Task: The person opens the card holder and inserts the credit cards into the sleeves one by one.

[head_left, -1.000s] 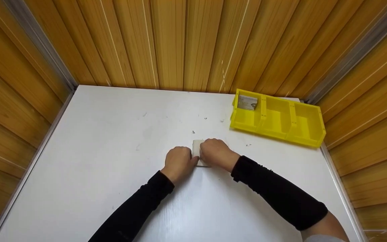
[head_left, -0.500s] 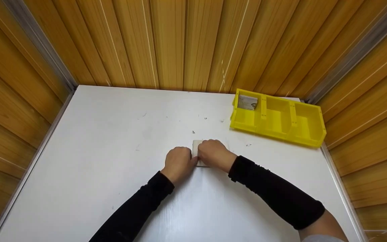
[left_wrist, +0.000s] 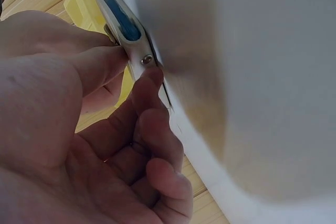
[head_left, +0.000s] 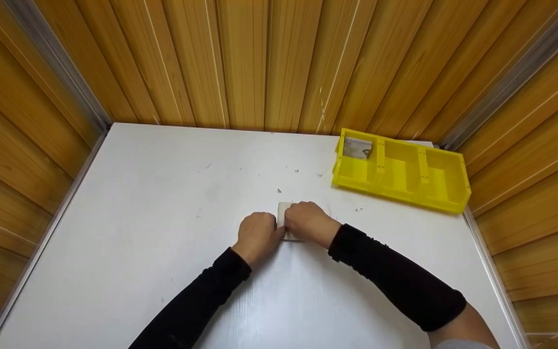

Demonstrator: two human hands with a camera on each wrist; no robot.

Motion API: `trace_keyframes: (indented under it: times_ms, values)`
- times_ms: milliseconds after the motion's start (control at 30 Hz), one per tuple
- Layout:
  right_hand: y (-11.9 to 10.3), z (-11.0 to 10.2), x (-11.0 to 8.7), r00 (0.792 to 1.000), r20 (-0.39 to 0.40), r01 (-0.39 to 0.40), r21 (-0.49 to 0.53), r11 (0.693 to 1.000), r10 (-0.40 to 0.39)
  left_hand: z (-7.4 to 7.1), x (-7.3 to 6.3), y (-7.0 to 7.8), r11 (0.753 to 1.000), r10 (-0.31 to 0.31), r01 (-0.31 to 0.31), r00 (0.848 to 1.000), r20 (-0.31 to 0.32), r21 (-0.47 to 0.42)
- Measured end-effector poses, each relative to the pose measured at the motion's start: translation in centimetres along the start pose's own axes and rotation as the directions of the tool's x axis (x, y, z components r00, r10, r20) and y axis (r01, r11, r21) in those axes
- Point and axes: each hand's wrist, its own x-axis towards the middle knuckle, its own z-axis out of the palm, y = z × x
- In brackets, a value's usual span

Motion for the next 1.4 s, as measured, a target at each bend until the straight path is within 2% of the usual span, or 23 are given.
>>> trace_keyframes:
  times_ms: [167,467,567,700,900,1033,1167,1300,1400]
  values:
    - [0.1,0.3,0.0,1.000,0.011,0.007,-0.006,1.000,-0.007,0.0,-0.2,0.0,1.000,0.006,-0.006,1.000,-0.007,-0.002]
    - [0.4,0.3,-0.8,0.999,-0.038,0.033,0.024,0.999,-0.032,-0.3,-0.2,-0.2,1.000,0.017,-0.017,1.000,0.001,-0.010]
    - [0.5,0.1,-1.0,0.999,-0.029,0.019,0.034,0.999,-0.018,-0.4,-0.3,-0.2,1.000,0.022,-0.022,1.000,0.012,-0.011]
    - [0.8,0.0,-1.2,1.000,-0.024,-0.013,0.033,0.999,0.013,-0.6,-0.3,-0.3,0.999,0.044,-0.044,0.999,-0.003,-0.005]
    - [1.4,0.4,-1.5,0.995,-0.099,-0.018,0.126,0.992,0.031,-0.9,-0.2,-0.3,0.999,0.053,-0.053,0.998,-0.029,-0.001]
    - [1.9,0.6,-2.0,0.973,-0.219,-0.030,0.187,0.982,0.071,-1.1,-0.2,-0.3,0.997,0.072,-0.070,0.995,-0.074,0.022]
    - [2.5,0.8,-2.4,0.933,-0.342,-0.052,0.186,0.981,0.115,-1.2,-0.1,-0.3,0.993,0.088,-0.077,0.988,-0.130,0.085]
    - [3.0,1.2,-2.8,0.893,-0.415,-0.096,0.206,0.974,0.176,-1.2,0.0,-0.5,0.989,0.091,-0.069,0.981,-0.169,0.134]
    - [3.2,1.7,-3.0,0.866,-0.453,-0.117,0.227,0.967,0.211,-1.2,-0.1,-0.8,0.991,0.078,-0.056,0.981,-0.180,0.125]
